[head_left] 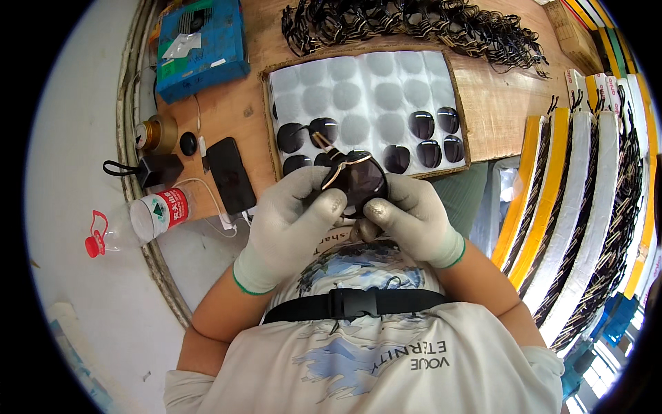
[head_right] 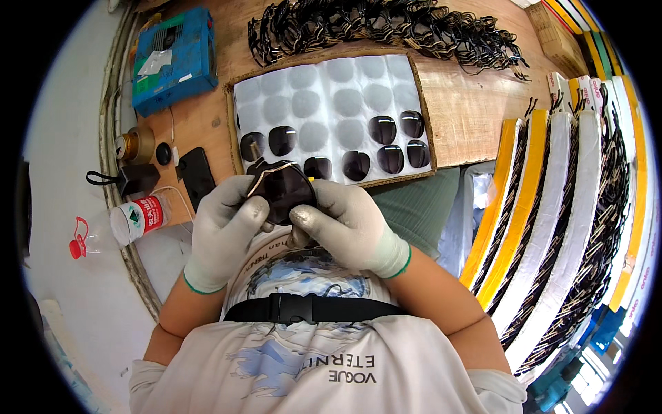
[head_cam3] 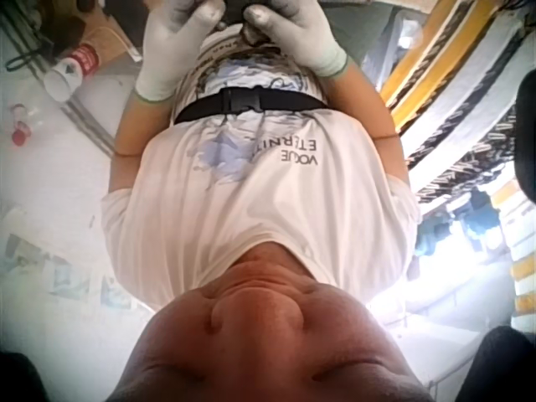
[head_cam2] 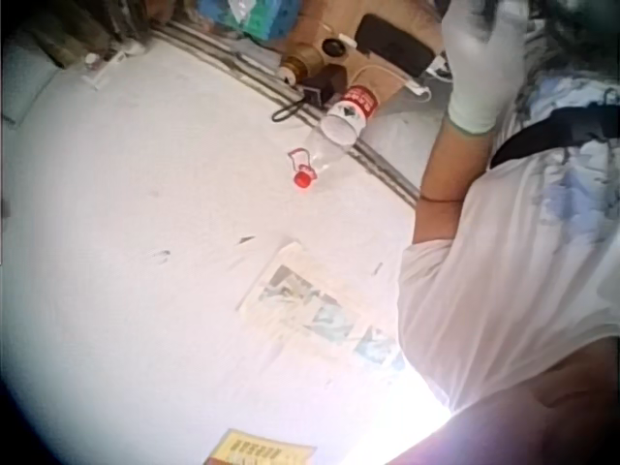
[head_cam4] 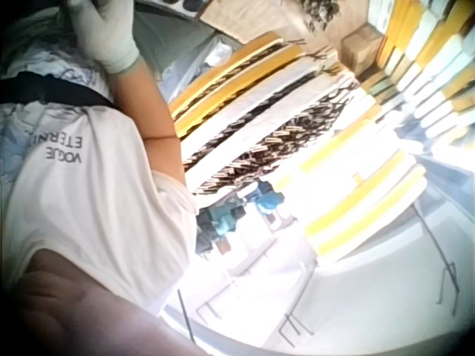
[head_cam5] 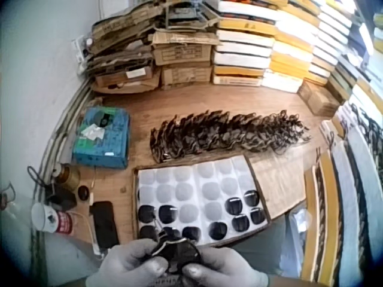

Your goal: The person assembles sunglasses by inserting lenses into frames at a workbench. They repeatedly pick up lenses and frames, fit them together, and place the completed pairs into a tray. The process is performed one at a time with gloved hands.

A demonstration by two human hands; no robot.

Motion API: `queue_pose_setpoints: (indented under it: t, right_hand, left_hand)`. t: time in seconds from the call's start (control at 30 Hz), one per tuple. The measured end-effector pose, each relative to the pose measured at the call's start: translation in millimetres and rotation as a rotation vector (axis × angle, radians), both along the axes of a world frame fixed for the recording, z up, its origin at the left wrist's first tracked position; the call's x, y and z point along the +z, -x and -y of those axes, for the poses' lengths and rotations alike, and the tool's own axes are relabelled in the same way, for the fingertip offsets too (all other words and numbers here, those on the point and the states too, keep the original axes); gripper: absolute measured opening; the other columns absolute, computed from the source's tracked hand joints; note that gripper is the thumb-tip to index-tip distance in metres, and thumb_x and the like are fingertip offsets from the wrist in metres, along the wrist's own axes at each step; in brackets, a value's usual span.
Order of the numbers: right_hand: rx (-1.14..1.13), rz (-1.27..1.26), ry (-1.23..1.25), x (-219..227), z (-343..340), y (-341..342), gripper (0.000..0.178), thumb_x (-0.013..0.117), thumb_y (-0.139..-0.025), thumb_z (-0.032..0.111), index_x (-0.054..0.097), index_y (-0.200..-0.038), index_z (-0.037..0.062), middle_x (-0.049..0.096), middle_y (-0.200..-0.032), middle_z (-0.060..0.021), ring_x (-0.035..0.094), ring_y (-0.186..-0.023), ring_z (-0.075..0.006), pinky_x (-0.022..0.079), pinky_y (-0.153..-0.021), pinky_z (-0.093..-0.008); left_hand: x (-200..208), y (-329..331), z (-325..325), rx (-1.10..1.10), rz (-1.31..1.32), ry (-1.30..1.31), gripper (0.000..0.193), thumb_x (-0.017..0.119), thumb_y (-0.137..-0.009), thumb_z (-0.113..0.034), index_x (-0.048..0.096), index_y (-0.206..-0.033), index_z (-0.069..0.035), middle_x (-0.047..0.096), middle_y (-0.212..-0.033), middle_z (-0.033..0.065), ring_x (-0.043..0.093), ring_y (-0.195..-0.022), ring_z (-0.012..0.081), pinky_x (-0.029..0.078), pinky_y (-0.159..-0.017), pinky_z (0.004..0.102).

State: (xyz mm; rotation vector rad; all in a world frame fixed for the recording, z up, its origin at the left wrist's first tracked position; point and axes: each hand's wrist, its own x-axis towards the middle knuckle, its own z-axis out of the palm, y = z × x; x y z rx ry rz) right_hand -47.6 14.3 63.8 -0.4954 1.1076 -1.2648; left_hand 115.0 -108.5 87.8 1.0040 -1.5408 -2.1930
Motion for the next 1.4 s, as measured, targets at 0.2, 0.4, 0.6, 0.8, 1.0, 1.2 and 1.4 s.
queue_pose_setpoints:
  t: [0.2, 0.4, 0.6, 0.8, 1.0, 1.2, 1.4]
  right_hand:
    - [-0.060, -0.291, -0.051, 12.0, -6.6, 2.6, 0.016, 0.061, -0.097, 0.010, 0.064, -0.106, -0.0029, 0.066, -0.085, -0.0025, 0.058, -0.073, -0.0085, 0.050, -0.067, -0.0267]
    - [-0.058, -0.463, -0.016, 21.1, -5.4, 12.5, 0.024, 0.063, -0.092, 0.005, 0.061, -0.114, -0.0033, 0.068, -0.089, -0.0055, 0.063, -0.077, -0.0120, 0.052, -0.070, -0.0298]
    - [-0.081, 0.240, 0.156, 17.3, -17.5, 27.9, 0.069, 0.058, -0.088, -0.004, 0.027, -0.149, -0.0065, 0.067, -0.108, -0.0133, 0.066, -0.091, -0.0158, 0.052, -0.086, -0.0315]
    - [0.120, 0.359, 0.150, 9.5, -35.1, 47.1, 0.077, 0.057, -0.085, 0.000, 0.021, -0.153, -0.0074, 0.062, -0.126, -0.0210, 0.068, -0.100, -0.0220, 0.055, -0.087, -0.0339]
    - [0.133, 0.386, 0.314, -2.2, -31.8, 53.3, 0.086, 0.064, -0.080, 0.011, 0.022, -0.151, -0.0125, 0.047, -0.145, -0.0251, 0.049, -0.137, -0.0312, 0.041, -0.112, -0.0429]
    - [0.029, 0.510, 0.190, 0.8, -23.3, 61.9, 0.100, 0.075, -0.068, 0.025, 0.030, -0.148, -0.0135, 0.054, -0.137, -0.0298, 0.054, -0.131, -0.0368, 0.040, -0.111, -0.0441]
    - [0.017, 0.667, 0.183, 6.6, -18.9, 68.3, 0.100, 0.072, -0.069, 0.024, 0.025, -0.151, -0.0113, 0.052, -0.139, -0.0317, 0.056, -0.127, -0.0354, 0.044, -0.107, -0.0408]
  left_hand:
    - [-0.3, 11.3, -2.9, -0.168, 0.142, 0.402, 0.030, 0.063, -0.099, -0.027, 0.062, -0.094, 0.003, 0.065, -0.077, 0.0095, 0.060, -0.071, 0.0128, 0.049, -0.065, 0.0289]
    - [0.2, 22.9, -6.8, -0.170, 0.185, 0.589, 0.030, 0.063, -0.096, -0.023, 0.057, -0.080, 0.002, 0.061, -0.068, 0.0126, 0.058, -0.064, 0.0157, 0.047, -0.059, 0.0309]
    - [2.2, 28.9, -9.5, -0.087, 0.031, 0.094, 0.024, 0.060, -0.094, -0.015, 0.063, -0.106, 0.006, 0.068, -0.094, 0.0079, 0.061, -0.089, 0.0123, 0.050, -0.080, 0.0288]
    - [9.7, 34.1, -11.7, -0.089, -0.183, -0.126, 0.033, 0.067, -0.088, -0.006, 0.065, -0.116, 0.010, 0.056, -0.134, 0.0162, 0.060, -0.115, 0.0205, 0.047, -0.100, 0.0338]
    - [4.0, 40.1, 4.3, -0.111, -0.143, -0.091, 0.033, 0.069, -0.084, -0.005, 0.066, -0.113, 0.010, 0.063, -0.124, 0.0138, 0.062, -0.112, 0.0189, 0.048, -0.096, 0.0321]
    - [-0.1, 55.5, 8.0, 0.010, -0.122, -0.336, 0.040, 0.065, -0.085, -0.006, 0.061, -0.121, 0.012, 0.070, -0.113, 0.0149, 0.068, -0.102, 0.0200, 0.056, -0.091, 0.0335]
    - [-2.2, 68.1, 11.1, -0.005, -0.130, -0.397, 0.039, 0.064, -0.086, -0.010, 0.062, -0.118, 0.012, 0.070, -0.112, 0.0171, 0.069, -0.102, 0.0225, 0.057, -0.093, 0.0373]
